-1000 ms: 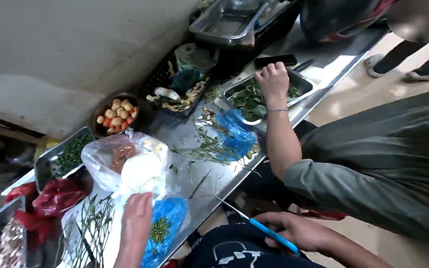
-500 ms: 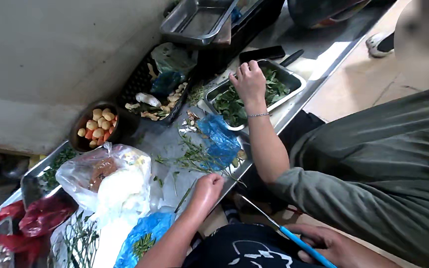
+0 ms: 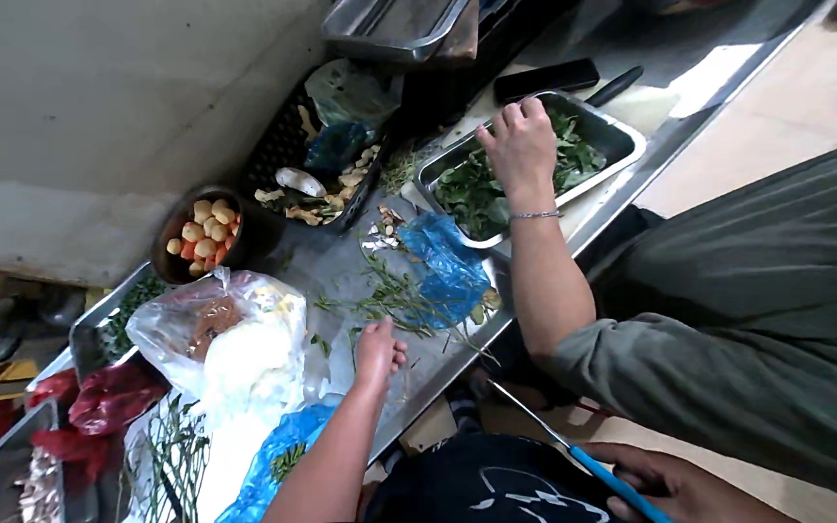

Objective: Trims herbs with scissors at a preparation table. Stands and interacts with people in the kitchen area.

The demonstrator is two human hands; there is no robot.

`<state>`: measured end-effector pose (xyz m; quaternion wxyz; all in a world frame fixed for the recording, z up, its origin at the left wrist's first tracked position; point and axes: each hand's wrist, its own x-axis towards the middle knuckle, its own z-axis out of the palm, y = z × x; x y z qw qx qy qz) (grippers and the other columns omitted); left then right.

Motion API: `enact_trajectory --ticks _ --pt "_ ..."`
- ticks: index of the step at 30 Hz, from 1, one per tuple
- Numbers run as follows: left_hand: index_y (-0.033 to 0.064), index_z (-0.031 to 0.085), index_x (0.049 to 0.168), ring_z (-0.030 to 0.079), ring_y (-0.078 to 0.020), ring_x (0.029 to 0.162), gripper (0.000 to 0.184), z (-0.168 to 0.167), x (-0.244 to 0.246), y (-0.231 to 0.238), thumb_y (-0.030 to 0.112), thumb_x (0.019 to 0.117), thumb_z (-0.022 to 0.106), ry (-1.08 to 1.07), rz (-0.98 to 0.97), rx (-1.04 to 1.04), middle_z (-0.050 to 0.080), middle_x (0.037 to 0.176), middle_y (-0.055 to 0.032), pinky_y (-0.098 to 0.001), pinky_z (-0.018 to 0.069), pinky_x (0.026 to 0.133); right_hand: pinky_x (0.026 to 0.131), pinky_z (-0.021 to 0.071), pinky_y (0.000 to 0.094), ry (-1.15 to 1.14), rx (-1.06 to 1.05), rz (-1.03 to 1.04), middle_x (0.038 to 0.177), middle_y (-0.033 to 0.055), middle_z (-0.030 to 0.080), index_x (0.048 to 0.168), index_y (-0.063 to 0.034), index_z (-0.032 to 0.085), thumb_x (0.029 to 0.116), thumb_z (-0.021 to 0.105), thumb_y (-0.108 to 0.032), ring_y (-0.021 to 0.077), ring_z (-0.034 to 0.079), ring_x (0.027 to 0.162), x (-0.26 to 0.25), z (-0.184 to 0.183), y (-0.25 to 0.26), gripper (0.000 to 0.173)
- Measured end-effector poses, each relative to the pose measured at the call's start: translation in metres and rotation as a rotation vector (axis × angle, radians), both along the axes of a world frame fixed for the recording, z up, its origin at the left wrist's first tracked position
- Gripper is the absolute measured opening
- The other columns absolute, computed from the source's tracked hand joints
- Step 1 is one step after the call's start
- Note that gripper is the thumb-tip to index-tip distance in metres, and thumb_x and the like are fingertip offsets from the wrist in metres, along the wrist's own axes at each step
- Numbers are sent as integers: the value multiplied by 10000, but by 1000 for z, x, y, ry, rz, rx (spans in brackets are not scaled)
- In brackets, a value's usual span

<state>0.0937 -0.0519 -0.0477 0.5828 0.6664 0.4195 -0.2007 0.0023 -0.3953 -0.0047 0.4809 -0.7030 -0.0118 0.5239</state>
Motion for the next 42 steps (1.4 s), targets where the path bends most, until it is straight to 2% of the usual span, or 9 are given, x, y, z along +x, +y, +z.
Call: enact_trajectory --ticks 5,10,16,20,25,30,34,37,42 --pt "33 531 1184 507 -107 480 325 -1 8 8 333 1107 431 -7 206 -54 587 692 -68 -220 394 442 710 497 305 -19 6 16 874 55 664 1438 -15 532 953 705 -144 89 568 717 -2 -2 8 531" --pt "34 565 1086 545 -117 540 265 19 -23 29 284 1095 476 -40 111 -35 579 737 -54 -230 450 487 703 500 333 -12 0 53 887 69 663 1445 -41 532 955 708 -173 114 574 722 -1 -3 16 537" --pt "-24 516 1257 692 -195 752 273 42 -80 64 186 1101 441 -46 58 -22 666 1044 -146 -320 570 614 766 529 403 -83 -35 104 992 146 689 1445 -63 549 951 723 -186 197 628 803 1 3 45 537" --pt "-19 480 1288 709 -214 699 261 54 -96 84 152 1109 397 -31 117 -59 704 953 -152 -323 575 575 582 557 347 -29 -62 140 976 104 672 1458 -118 530 988 686 -206 165 631 644 10 6 81 503" --pt "-14 493 1251 692 -196 650 220 74 -116 100 115 1099 400 -26 56 -88 706 916 -134 -304 557 534 659 569 392 -153 -112 165 1061 167 676 1461 -89 521 1043 611 -274 214 653 710 41 7 149 467" --pt "-19 512 1277 693 -166 665 245 94 -151 119 105 1095 406 -130 35 -76 706 944 -112 -277 568 564 550 550 277 -136 -33 70 889 87 657 1454 -96 514 1028 639 -224 119 610 567 49 24 186 463" --pt "-24 521 1220 698 -159 727 229 106 -182 140 100 1090 380 -261 90 -105 708 954 -100 -287 579 641 550 556 281 -111 119 175 910 61 665 1446 -66 501 1010 639 -191 114 627 606 33 34 186 474" --pt "-14 519 1200 693 -159 755 229 107 -205 157 107 1083 364 -325 162 -142 701 940 -85 -297 581 679 526 557 270 -57 215 263 877 2 669 1420 -89 528 931 692 -275 89 637 609 18 39 190 548" --pt "-33 538 1190 693 -160 761 244 98 -237 183 117 1080 379 -372 233 -50 697 921 -83 -305 586 711 519 536 231 47 224 388 867 -37 686 1387 -118 558 893 728 -274 55 627 601 5 41 210 545"
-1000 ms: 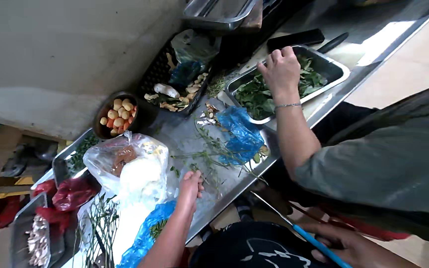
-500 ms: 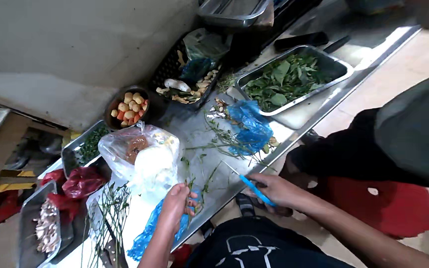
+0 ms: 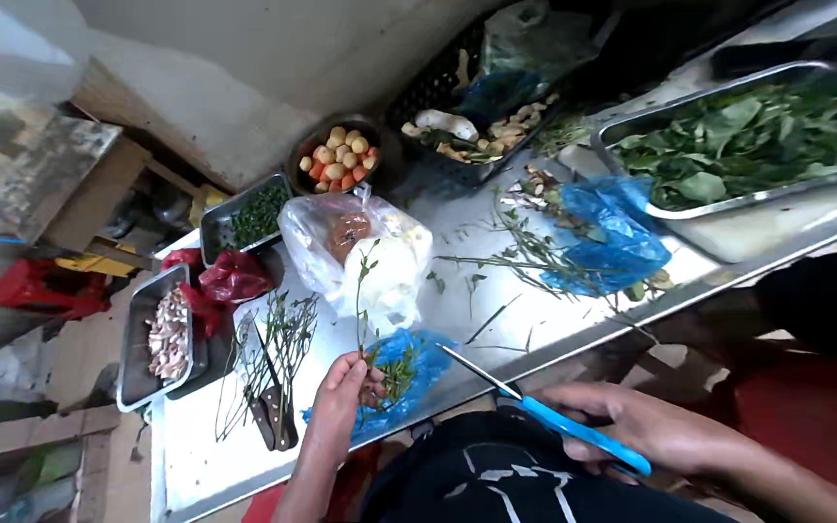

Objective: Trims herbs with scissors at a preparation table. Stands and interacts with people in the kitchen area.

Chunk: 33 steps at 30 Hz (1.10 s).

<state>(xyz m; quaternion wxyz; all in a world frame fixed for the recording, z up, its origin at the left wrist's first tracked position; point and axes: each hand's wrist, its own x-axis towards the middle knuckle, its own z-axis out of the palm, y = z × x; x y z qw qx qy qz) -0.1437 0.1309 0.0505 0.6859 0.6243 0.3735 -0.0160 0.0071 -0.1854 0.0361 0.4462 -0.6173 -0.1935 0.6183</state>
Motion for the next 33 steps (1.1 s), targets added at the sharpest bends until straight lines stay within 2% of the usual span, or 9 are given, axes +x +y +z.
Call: enact_trajectory --ticks 6,9,12,16,20,22,25,30,33 --pt "-30 577 1208 702 -153 801 272 -9 -28 21 137 1083 403 37 4 151 708 953 -77 -301 590 732 602 550 254 -82 -55 107 919 5 693 1341 -96 609 922 720 -234 68 635 660 -17 -3 25 455" --pt "-30 571 1210 707 -169 798 271 -12 -33 28 133 1090 391 48 29 123 701 948 -84 -322 601 732 643 561 285 -86 -83 163 965 42 711 1364 -94 605 928 719 -209 92 655 702 -26 -6 42 465" --pt "-27 553 1206 704 -191 778 266 -19 -35 33 141 1096 379 12 84 38 694 904 -93 -347 603 722 620 551 282 -60 -118 226 973 55 711 1405 -100 582 957 702 -172 97 644 683 -32 -13 57 470" --pt "-23 537 1207 691 -191 734 257 -25 -30 33 117 1096 352 -39 88 -50 668 832 -87 -350 603 716 579 540 292 -11 -152 242 956 58 703 1423 -102 551 960 689 -231 112 635 658 -38 -26 68 500" --pt "-15 537 1192 684 -184 719 241 -29 -26 32 110 1093 356 -56 80 -94 665 810 -84 -337 595 714 538 535 232 89 -104 183 876 -13 673 1344 -98 576 913 708 -291 63 622 606 -41 -33 67 490" --pt "-14 549 1199 691 -198 743 242 -30 -26 33 107 1095 367 -49 85 -85 668 827 -93 -350 598 735 528 534 213 109 -84 150 818 -47 667 1274 -112 612 875 733 -321 47 623 589 -43 -35 62 467" --pt "-6 560 1190 713 -233 804 224 -33 -27 33 111 1092 395 -56 106 -70 688 892 -125 -392 611 769 534 530 192 97 -63 131 811 -85 671 1241 -148 632 851 749 -356 21 623 599 -46 -31 56 457" --pt "-6 578 1210 720 -240 869 228 -34 -23 30 118 1094 426 -36 166 -44 690 986 -142 -398 616 767 561 540 221 14 -95 156 899 -27 696 1345 -101 602 907 718 -279 42 630 629 -51 -17 70 487" --pt "2 584 1201 724 -245 890 221 -33 -22 27 116 1094 428 -41 170 -32 699 998 -142 -406 618 779 528 533 222 21 -101 160 883 -18 688 1361 -99 592 920 725 -293 50 620 594 -51 -20 77 499"
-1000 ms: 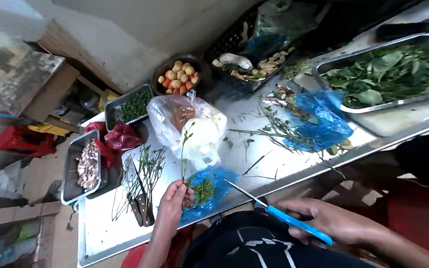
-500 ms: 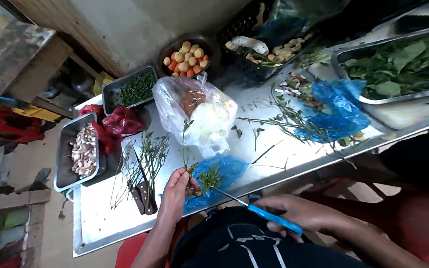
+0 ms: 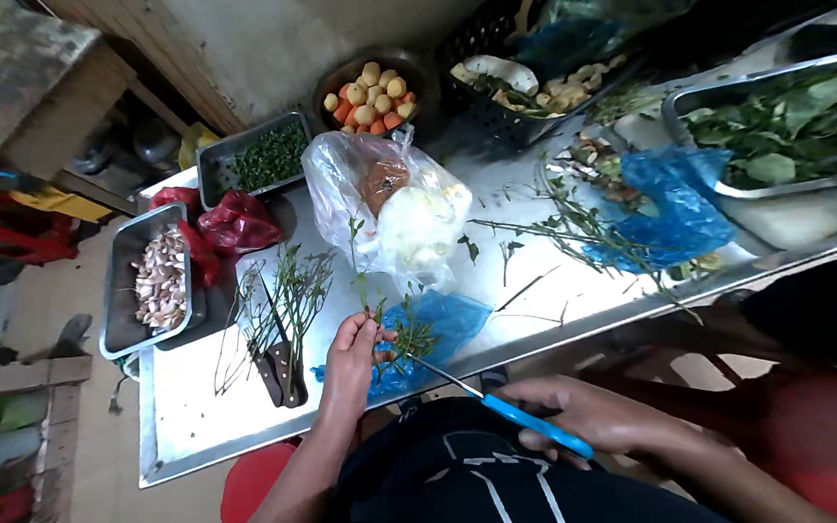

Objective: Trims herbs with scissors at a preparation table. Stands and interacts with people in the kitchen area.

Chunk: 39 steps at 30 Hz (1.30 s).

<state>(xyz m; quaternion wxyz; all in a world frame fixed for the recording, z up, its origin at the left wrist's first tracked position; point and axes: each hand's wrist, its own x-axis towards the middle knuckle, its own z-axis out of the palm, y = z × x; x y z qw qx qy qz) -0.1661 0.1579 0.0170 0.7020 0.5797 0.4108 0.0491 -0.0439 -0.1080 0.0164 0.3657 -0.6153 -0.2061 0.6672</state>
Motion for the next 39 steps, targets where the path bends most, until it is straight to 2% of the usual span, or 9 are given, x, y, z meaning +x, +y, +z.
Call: enact_trajectory --ticks 3,7,12,22,35,39 --pt "9 589 1206 723 -251 904 226 0 1 -3 120 1094 427 -15 -3 11 699 1010 -144 -409 615 785 503 527 214 17 3 -8 860 -26 683 1324 -105 608 916 738 -287 49 611 565 0 -4 3 465" --pt "24 591 1211 723 -226 906 224 2 4 -7 139 1095 437 3 -13 44 708 1011 -126 -377 610 776 515 528 214 52 -25 -5 851 -27 673 1341 -105 592 918 727 -302 49 610 574 2 -3 6 486" --pt "40 600 1215 728 -216 912 230 3 7 -14 153 1096 438 10 -63 108 722 1028 -107 -374 613 784 495 536 220 103 -33 -66 760 -44 647 1292 -116 610 899 735 -344 61 609 537 3 -10 3 471" --pt "42 600 1223 729 -196 874 238 1 11 -19 164 1097 439 18 -112 137 733 1013 -91 -354 610 767 497 539 226 103 -26 -84 764 -46 647 1307 -126 602 894 729 -368 64 609 537 4 -12 2 495" --pt "26 594 1220 727 -184 880 230 -5 10 -16 151 1092 448 19 -123 162 731 1019 -92 -337 604 763 499 526 211 89 -11 -49 768 -36 617 1308 -85 582 986 673 -249 57 596 544 5 -15 18 372" --pt "42 602 1216 722 -166 855 224 -8 10 -13 158 1091 457 38 -128 197 736 1004 -69 -329 598 751 500 518 212 92 -7 -25 785 -28 622 1348 -90 569 992 668 -229 53 588 549 5 -18 19 395"
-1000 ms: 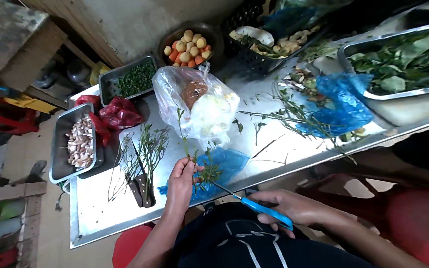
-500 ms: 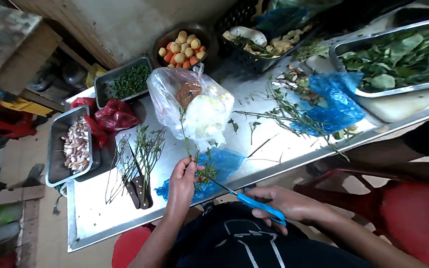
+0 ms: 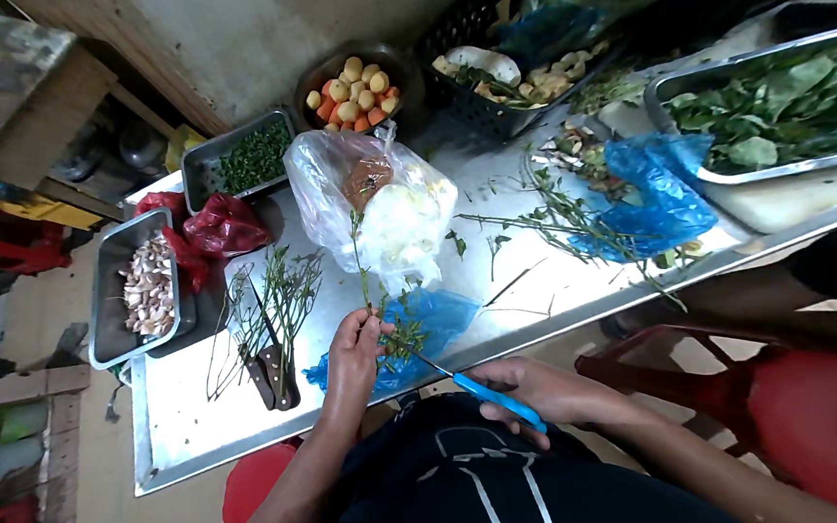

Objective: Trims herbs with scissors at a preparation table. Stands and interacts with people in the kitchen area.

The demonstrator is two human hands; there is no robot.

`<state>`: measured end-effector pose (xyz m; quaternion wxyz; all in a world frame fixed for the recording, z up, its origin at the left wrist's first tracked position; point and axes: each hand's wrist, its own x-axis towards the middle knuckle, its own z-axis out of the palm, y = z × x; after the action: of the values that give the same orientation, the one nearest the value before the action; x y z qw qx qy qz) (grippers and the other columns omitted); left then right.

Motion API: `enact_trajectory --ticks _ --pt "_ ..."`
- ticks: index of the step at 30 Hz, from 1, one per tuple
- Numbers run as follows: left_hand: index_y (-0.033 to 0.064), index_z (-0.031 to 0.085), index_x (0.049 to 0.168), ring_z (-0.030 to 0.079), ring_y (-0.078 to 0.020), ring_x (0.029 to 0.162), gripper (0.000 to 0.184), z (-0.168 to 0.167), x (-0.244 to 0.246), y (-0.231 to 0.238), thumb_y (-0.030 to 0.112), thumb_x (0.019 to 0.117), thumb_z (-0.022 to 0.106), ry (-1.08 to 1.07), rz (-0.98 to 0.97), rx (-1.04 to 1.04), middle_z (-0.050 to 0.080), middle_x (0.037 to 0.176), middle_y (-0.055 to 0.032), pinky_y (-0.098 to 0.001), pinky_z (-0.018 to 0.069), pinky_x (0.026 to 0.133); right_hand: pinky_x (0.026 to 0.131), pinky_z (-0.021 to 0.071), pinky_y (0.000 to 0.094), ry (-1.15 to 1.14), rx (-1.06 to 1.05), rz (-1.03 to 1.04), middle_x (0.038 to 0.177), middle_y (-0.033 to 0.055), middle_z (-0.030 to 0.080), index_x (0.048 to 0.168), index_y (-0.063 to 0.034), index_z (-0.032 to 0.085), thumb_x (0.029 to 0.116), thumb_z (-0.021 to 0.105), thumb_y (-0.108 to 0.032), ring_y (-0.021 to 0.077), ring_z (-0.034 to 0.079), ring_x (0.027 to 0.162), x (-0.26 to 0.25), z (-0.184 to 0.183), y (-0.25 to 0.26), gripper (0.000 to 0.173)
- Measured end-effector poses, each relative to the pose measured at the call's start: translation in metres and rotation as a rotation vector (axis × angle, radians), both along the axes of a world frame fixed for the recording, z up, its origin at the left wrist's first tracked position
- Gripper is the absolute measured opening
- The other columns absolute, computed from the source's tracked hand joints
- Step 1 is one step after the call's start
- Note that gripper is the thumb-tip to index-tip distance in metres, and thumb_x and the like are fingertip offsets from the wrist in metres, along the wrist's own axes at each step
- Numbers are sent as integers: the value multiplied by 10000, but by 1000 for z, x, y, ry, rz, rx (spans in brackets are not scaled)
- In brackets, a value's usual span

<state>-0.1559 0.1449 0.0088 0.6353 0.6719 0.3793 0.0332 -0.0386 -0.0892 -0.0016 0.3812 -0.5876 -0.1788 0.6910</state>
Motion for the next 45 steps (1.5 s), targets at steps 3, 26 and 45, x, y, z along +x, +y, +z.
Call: enact_trajectory --ticks 3,26,45 --pt "51 601 1215 725 -160 858 222 -3 -1 3 164 1095 451 19 -2 32 738 1012 -60 -330 604 748 499 529 226 13 13 -4 760 -32 625 1338 -101 576 946 696 -329 63 592 534 1 -2 -5 468" --pt "26 594 1218 736 -197 883 224 -2 4 -1 134 1093 442 28 4 -11 735 1032 -93 -359 618 767 486 527 213 52 5 -56 723 -47 627 1250 -109 608 954 698 -274 56 596 519 2 -9 -1 350" --pt "19 617 1213 726 -180 914 226 -15 2 2 132 1085 468 138 -46 65 705 1108 -104 -342 613 775 495 519 226 8 -62 -11 743 -15 609 1330 -83 580 1004 654 -254 67 577 520 2 -15 -3 375"
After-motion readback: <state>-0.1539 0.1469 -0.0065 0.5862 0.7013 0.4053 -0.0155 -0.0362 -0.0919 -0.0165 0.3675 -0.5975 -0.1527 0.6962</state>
